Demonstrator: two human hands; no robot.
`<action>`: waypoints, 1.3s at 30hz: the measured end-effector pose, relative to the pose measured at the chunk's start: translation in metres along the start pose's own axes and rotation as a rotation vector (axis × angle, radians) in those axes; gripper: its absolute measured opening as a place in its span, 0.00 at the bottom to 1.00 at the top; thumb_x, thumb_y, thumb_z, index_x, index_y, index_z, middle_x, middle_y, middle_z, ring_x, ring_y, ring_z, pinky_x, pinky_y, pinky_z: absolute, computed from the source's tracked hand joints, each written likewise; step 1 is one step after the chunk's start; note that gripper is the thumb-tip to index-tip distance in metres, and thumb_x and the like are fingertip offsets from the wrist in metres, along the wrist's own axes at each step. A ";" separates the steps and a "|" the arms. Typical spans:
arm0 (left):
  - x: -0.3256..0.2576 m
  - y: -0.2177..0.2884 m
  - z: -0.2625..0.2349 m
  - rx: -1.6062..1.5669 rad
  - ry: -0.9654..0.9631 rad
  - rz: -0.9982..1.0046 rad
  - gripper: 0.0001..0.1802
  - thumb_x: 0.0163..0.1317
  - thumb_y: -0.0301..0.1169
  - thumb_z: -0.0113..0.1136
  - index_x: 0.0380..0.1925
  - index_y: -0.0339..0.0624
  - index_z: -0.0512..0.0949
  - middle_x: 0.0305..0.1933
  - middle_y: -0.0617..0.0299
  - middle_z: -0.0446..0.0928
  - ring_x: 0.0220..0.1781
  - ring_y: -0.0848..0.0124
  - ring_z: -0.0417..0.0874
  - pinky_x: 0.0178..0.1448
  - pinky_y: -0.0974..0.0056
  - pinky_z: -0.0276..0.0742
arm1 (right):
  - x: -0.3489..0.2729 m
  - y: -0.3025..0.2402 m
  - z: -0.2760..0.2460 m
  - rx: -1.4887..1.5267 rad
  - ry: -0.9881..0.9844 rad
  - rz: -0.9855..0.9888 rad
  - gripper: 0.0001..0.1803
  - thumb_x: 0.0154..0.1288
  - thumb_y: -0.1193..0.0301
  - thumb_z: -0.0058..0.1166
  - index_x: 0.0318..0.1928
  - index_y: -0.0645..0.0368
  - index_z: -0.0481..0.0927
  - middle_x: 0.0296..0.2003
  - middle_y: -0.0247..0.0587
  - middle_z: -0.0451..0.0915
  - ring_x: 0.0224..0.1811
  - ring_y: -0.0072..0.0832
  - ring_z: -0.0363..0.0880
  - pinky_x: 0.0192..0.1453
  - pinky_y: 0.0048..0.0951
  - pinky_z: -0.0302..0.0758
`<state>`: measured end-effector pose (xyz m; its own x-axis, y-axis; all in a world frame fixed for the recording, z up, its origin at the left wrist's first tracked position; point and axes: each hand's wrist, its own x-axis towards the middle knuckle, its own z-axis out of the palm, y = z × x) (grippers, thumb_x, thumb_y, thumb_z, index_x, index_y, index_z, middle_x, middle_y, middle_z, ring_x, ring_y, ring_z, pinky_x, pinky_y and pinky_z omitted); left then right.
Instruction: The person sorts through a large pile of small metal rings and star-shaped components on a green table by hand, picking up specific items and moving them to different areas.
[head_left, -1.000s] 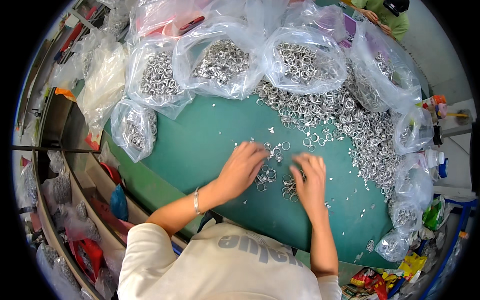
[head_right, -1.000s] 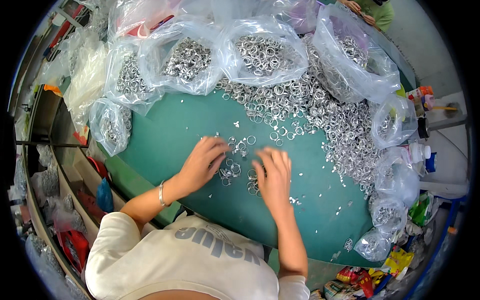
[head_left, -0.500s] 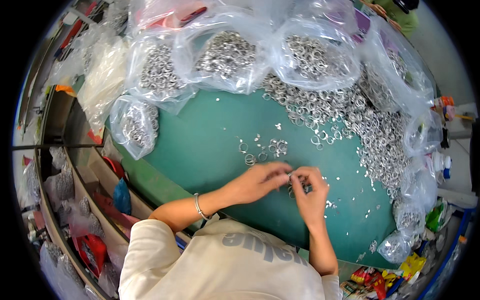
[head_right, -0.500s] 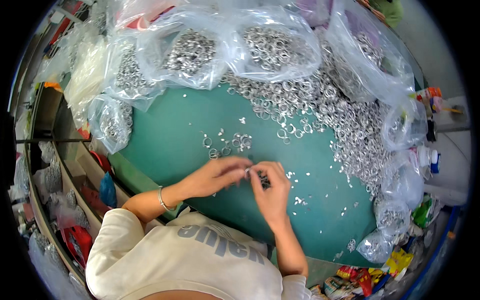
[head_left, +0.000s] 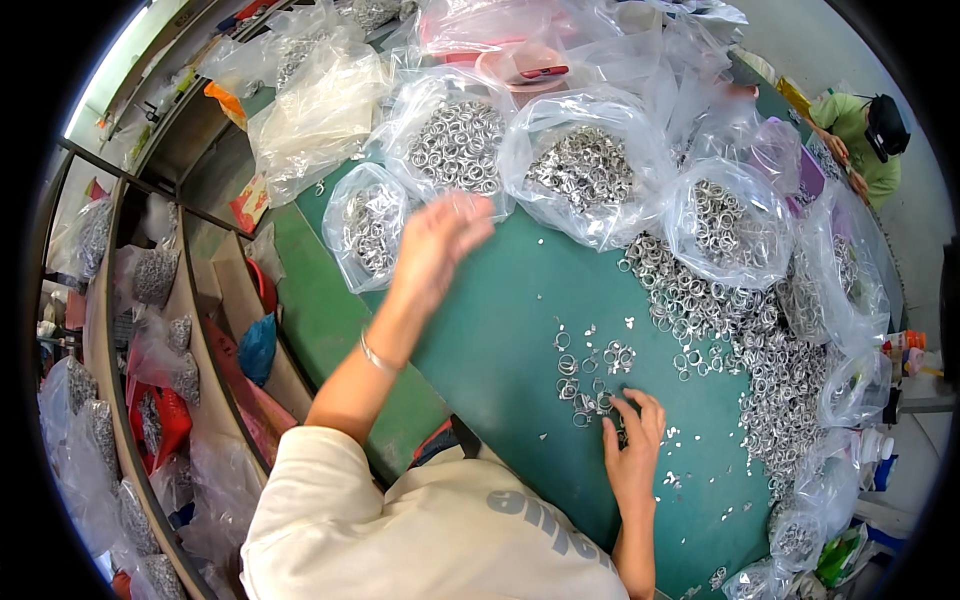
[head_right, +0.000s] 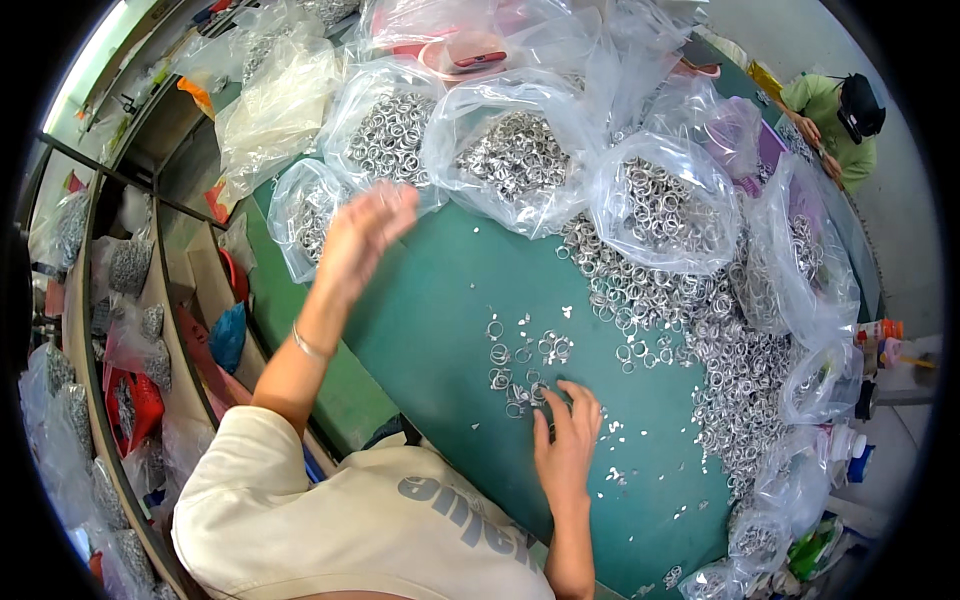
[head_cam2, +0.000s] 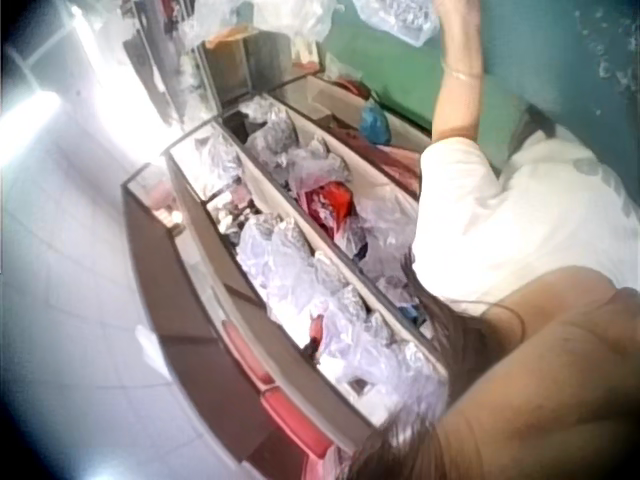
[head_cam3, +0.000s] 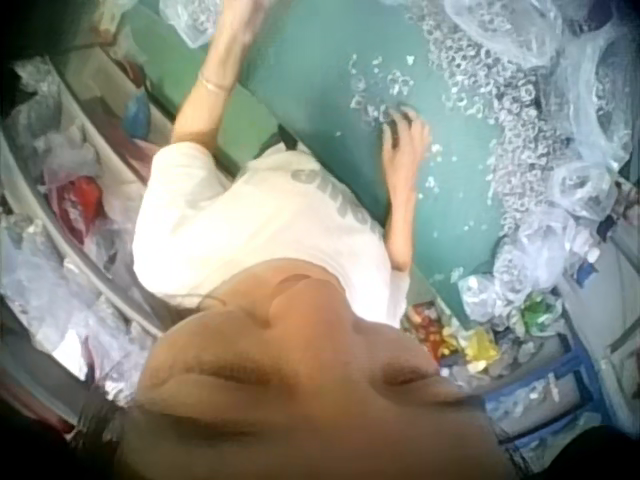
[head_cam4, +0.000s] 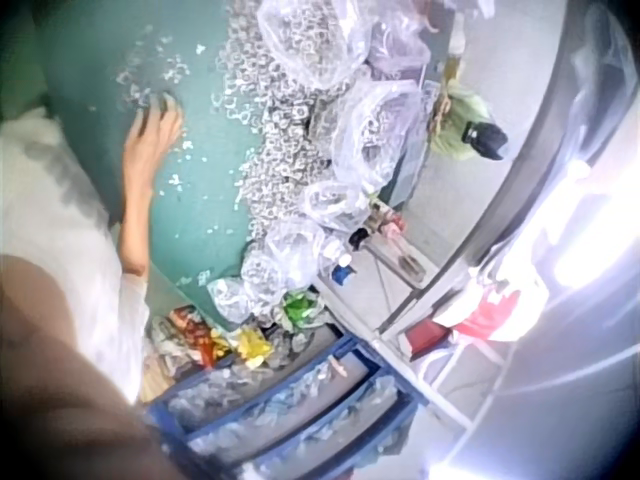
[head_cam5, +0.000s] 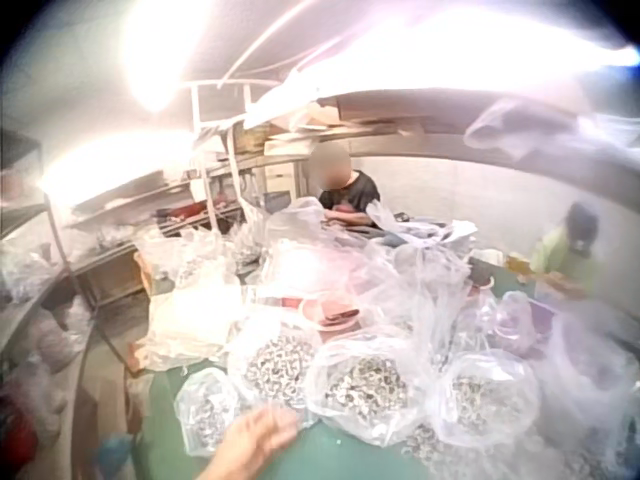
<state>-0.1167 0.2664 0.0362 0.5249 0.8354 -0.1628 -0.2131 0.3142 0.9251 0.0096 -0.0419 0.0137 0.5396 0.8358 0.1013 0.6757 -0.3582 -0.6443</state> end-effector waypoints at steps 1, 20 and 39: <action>0.016 0.010 0.005 -0.025 0.109 0.092 0.26 0.64 0.24 0.49 0.62 0.32 0.58 0.63 0.46 0.62 0.58 0.60 0.74 0.57 0.64 0.73 | -0.001 0.002 -0.003 -0.012 0.021 0.003 0.15 0.52 0.79 0.58 0.43 0.61 0.77 0.49 0.45 0.71 0.54 0.45 0.66 0.58 0.41 0.61; -0.115 -0.106 0.073 1.059 -0.961 0.552 0.16 0.51 0.19 0.59 0.43 0.39 0.74 0.54 0.54 0.69 0.60 0.53 0.67 0.63 0.51 0.63 | -0.011 0.030 -0.012 -0.126 -0.065 -0.124 0.22 0.50 0.72 0.63 0.48 0.58 0.76 0.54 0.45 0.69 0.60 0.44 0.64 0.59 0.42 0.61; -0.093 -0.084 0.076 0.856 -0.484 0.355 0.19 0.53 0.15 0.54 0.46 0.39 0.74 0.58 0.53 0.67 0.54 0.60 0.72 0.50 0.63 0.71 | -0.025 0.021 0.001 -0.105 0.229 -0.043 0.12 0.49 0.77 0.61 0.37 0.61 0.77 0.43 0.41 0.74 0.45 0.39 0.70 0.46 0.38 0.66</action>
<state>-0.0852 0.1282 -0.0003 0.8608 0.4877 0.1459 0.1361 -0.4966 0.8572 0.0096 -0.0699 -0.0026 0.6007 0.7394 0.3041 0.7427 -0.3753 -0.5546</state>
